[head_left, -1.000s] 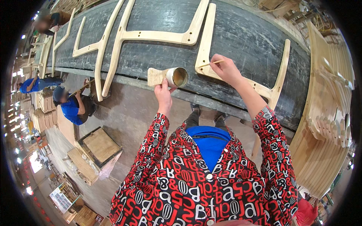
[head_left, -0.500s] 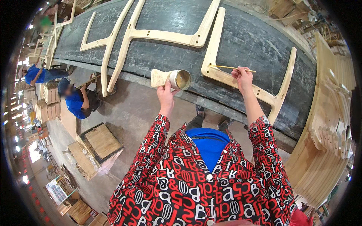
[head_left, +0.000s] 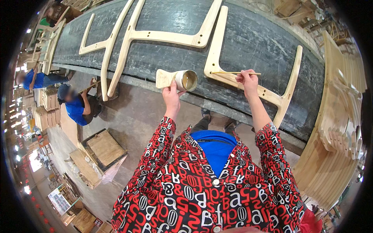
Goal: The person applies a liquid finish to wooden chair legs using a brush, repeatedly dipping the brush into a small container and coating the legs. The person then pours the remaining liquid into a larger container and wipes the brush with a cloth.
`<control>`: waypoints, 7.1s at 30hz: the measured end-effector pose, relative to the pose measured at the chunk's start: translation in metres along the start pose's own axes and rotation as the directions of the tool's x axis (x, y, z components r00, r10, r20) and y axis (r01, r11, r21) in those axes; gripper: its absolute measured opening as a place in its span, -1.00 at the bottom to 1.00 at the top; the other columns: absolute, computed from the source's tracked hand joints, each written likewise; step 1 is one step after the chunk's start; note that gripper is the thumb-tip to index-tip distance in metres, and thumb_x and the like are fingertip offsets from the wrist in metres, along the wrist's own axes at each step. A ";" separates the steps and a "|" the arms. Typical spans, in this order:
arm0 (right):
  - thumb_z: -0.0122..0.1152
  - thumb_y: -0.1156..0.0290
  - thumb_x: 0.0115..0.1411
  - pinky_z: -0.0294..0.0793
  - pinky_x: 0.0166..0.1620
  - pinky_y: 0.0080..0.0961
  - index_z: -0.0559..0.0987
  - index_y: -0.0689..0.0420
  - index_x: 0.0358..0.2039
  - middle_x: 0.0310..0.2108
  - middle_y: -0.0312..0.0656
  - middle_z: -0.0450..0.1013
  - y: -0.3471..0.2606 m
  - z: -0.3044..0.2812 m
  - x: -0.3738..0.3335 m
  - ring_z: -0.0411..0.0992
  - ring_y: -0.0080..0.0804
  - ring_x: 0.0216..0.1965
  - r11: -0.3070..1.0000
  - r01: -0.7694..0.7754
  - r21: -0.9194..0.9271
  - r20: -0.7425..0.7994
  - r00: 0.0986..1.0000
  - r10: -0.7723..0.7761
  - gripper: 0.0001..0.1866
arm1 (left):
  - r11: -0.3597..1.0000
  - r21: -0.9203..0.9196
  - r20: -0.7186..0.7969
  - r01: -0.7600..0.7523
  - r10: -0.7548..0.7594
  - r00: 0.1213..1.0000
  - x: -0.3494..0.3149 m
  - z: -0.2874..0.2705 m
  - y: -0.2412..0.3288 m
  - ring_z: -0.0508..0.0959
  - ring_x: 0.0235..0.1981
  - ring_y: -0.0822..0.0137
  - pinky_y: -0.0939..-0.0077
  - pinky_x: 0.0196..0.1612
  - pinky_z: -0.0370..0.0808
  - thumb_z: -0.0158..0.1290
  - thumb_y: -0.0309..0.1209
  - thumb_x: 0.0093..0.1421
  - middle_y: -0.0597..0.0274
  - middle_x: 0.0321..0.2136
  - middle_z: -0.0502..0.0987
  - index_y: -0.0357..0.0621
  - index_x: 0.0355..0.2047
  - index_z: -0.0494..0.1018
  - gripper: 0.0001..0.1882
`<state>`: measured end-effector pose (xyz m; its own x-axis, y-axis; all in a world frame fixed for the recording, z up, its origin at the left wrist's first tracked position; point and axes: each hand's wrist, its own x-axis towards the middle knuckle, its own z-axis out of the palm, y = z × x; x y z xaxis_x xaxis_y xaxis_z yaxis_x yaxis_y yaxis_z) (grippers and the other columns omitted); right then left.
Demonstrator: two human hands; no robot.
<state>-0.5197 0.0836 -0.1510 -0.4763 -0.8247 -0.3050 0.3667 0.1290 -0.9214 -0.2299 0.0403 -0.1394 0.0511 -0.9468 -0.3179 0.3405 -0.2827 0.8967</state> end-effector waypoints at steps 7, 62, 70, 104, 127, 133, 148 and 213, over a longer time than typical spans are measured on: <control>0.03 0.38 0.17 0.48 -0.36 -0.33 0.36 0.20 -0.42 -0.50 -0.11 0.45 -0.041 0.078 -0.010 0.48 -0.19 -0.43 0.307 0.733 -0.607 0.720 0.670 -0.179 -0.85 | 0.999 0.046 -0.023 0.023 -0.022 0.999 0.004 -0.012 -0.003 0.52 -0.24 0.31 0.39 -0.38 0.63 -0.12 -0.32 0.28 0.12 -0.19 0.45 -0.30 -0.10 0.34 -0.70; 0.08 0.47 0.18 0.50 -0.28 -0.58 0.46 0.19 -0.36 -0.44 -0.19 0.49 -0.058 0.031 -0.017 0.50 -0.49 -0.39 0.968 0.177 0.180 0.215 0.953 -0.215 -0.93 | 0.915 0.199 0.347 -0.352 0.270 0.898 0.034 0.083 0.041 0.49 -0.27 0.49 0.58 -0.35 0.58 -0.09 -0.37 0.28 0.28 -0.22 0.45 -0.22 -0.10 0.38 -0.75; 0.05 0.47 0.19 0.50 -0.30 -0.57 0.45 0.20 -0.37 -0.44 -0.16 0.50 -0.072 0.034 -0.017 0.51 -0.46 -0.38 0.947 0.211 0.242 0.202 0.944 -0.262 -0.92 | 0.859 0.120 0.349 -0.498 0.433 0.831 0.034 0.090 0.059 0.49 -0.32 0.52 0.58 -0.30 0.56 -0.08 -0.42 0.27 0.29 -0.28 0.48 -0.29 -0.16 0.40 -0.79; 0.08 0.37 0.19 0.51 -0.45 -0.54 0.42 0.19 -0.33 -0.47 -0.21 0.46 -0.022 0.016 -0.003 0.46 -0.48 -0.51 0.889 -0.129 0.439 -0.100 0.976 0.191 -0.84 | 0.998 -0.054 0.227 0.015 -0.003 0.974 0.051 0.115 0.002 0.51 -0.31 0.39 0.34 -0.43 0.63 -0.15 -0.36 0.28 0.25 -0.29 0.45 -0.17 -0.19 0.35 -0.82; 0.12 0.37 0.17 0.30 -0.52 -0.50 0.34 0.20 -0.53 -0.71 -0.21 0.33 -0.043 0.044 0.029 0.33 -0.47 -0.64 0.660 0.520 -0.543 0.386 0.852 -0.354 -0.77 | 1.000 -0.028 -0.034 0.012 -0.013 0.999 0.040 0.027 -0.004 0.48 -0.18 0.34 0.40 -0.42 0.63 -0.14 -0.34 0.28 0.20 -0.13 0.41 -0.15 -0.06 0.30 -0.74; 0.11 0.39 0.18 0.29 -0.52 -0.49 0.34 0.21 -0.53 -0.70 -0.20 0.31 -0.055 0.051 0.041 0.31 -0.45 -0.66 0.570 0.589 -0.573 0.466 0.806 -0.365 -0.77 | 1.000 -0.025 -0.055 0.004 -0.005 0.998 0.037 0.019 -0.002 0.46 -0.13 0.31 0.24 -0.39 0.63 -0.16 -0.34 0.29 0.20 -0.14 0.42 -0.20 -0.07 0.31 -0.73; 0.13 0.38 0.10 0.36 -0.38 -0.25 0.36 0.20 -0.50 -0.58 -0.03 0.37 -0.067 0.072 0.052 0.38 -0.02 -0.47 0.329 0.684 -0.651 0.619 0.729 -0.291 -0.81 | 1.000 -0.019 -0.064 -0.018 0.016 0.998 0.027 0.018 0.001 0.48 -0.16 0.34 0.33 -0.41 0.63 -0.16 -0.35 0.29 0.22 -0.13 0.43 -0.14 -0.05 0.31 -0.74; 0.00 0.38 0.23 0.32 -0.30 -0.70 0.49 0.16 -0.35 -0.41 -0.23 0.51 -0.100 0.075 -0.034 0.47 -0.56 -0.36 0.910 0.257 0.325 0.087 0.950 -0.300 -0.85 | 0.694 0.259 0.336 -0.672 0.588 0.736 0.027 0.109 0.128 0.49 -0.24 0.45 0.52 -0.28 0.56 -0.09 -0.37 0.28 0.26 -0.24 0.47 -0.29 -0.15 0.38 -0.76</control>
<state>-0.4802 0.0570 -0.0303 -0.4932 -0.8699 0.0072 0.4708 -0.2738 -0.8387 -0.2871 -0.0384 0.0008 -0.0776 -0.9148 0.3963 -0.0408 0.4000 0.9156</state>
